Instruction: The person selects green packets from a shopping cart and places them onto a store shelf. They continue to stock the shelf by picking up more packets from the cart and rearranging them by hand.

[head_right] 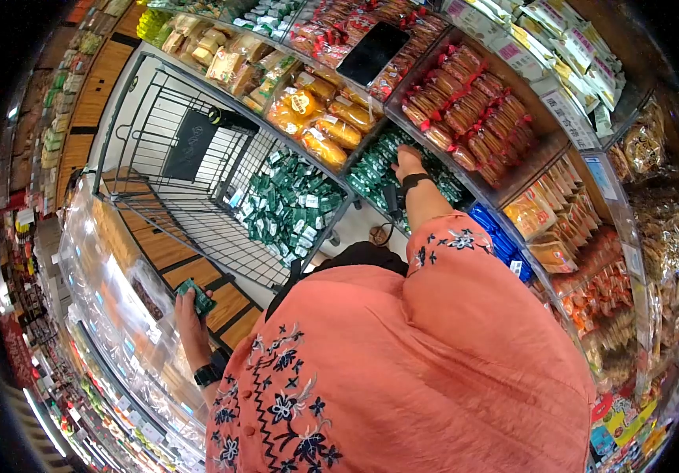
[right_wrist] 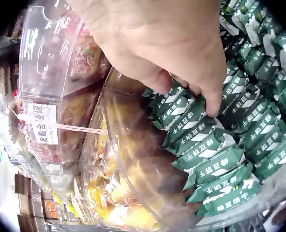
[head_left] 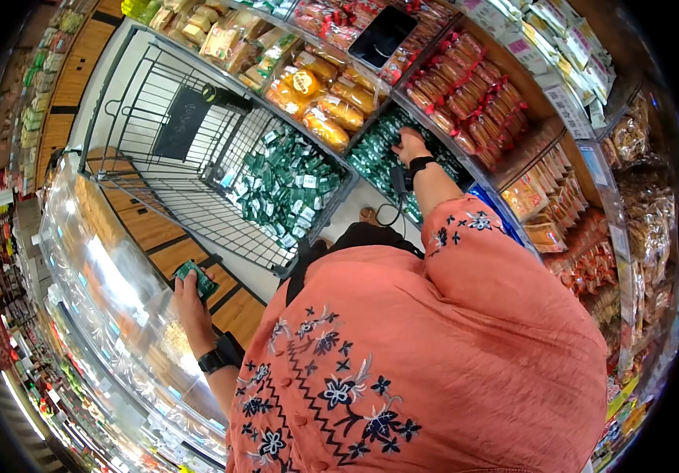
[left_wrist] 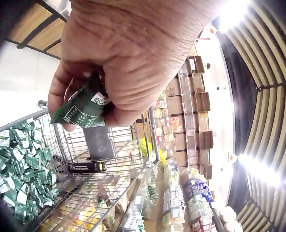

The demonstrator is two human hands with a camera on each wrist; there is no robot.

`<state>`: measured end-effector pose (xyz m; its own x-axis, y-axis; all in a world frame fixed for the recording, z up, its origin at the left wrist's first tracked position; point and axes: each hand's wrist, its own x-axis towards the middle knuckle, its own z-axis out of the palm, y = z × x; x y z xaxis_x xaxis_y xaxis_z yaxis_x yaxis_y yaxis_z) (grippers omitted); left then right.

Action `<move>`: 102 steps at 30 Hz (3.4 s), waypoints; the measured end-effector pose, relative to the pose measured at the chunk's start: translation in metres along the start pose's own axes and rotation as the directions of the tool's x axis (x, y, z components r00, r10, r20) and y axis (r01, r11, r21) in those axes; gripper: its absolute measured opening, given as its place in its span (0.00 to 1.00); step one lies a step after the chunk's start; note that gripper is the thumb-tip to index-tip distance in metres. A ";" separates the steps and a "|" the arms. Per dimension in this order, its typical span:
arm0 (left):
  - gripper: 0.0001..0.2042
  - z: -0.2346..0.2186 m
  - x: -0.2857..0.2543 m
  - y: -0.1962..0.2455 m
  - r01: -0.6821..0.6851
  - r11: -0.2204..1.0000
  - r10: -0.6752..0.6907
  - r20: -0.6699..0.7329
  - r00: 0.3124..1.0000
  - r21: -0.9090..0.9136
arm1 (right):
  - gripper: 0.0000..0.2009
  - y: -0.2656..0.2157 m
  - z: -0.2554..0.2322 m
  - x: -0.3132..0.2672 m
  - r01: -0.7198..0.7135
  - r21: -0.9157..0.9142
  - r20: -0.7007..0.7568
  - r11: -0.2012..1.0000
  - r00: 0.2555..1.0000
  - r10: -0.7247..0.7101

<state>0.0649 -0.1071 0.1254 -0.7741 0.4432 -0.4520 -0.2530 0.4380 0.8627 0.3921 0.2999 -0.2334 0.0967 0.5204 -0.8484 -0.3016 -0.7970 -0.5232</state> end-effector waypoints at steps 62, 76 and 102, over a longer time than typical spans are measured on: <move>0.11 -0.021 0.000 -0.024 -0.009 0.999 0.010 -0.031 0.999 0.041 | 0.17 -0.029 -0.034 -0.017 0.195 -0.179 0.035 0.964 0.981 -0.192; 0.10 0.000 0.021 -0.011 0.014 1.000 -0.013 0.062 0.998 -0.017 | 0.23 -0.046 -0.023 -0.039 0.104 -0.326 0.046 0.940 0.995 -0.094; 0.12 -0.007 0.004 -0.027 0.034 0.999 -0.035 0.027 0.999 0.043 | 0.19 -0.033 -0.042 -0.036 0.072 -0.221 0.286 0.973 0.958 -0.006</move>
<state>0.0646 -0.1226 0.1020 -0.7489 0.4483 -0.4880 -0.2541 0.4859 0.8363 0.4385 0.2946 -0.1884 -0.1764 0.5908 -0.7873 -0.0763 -0.8057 -0.5874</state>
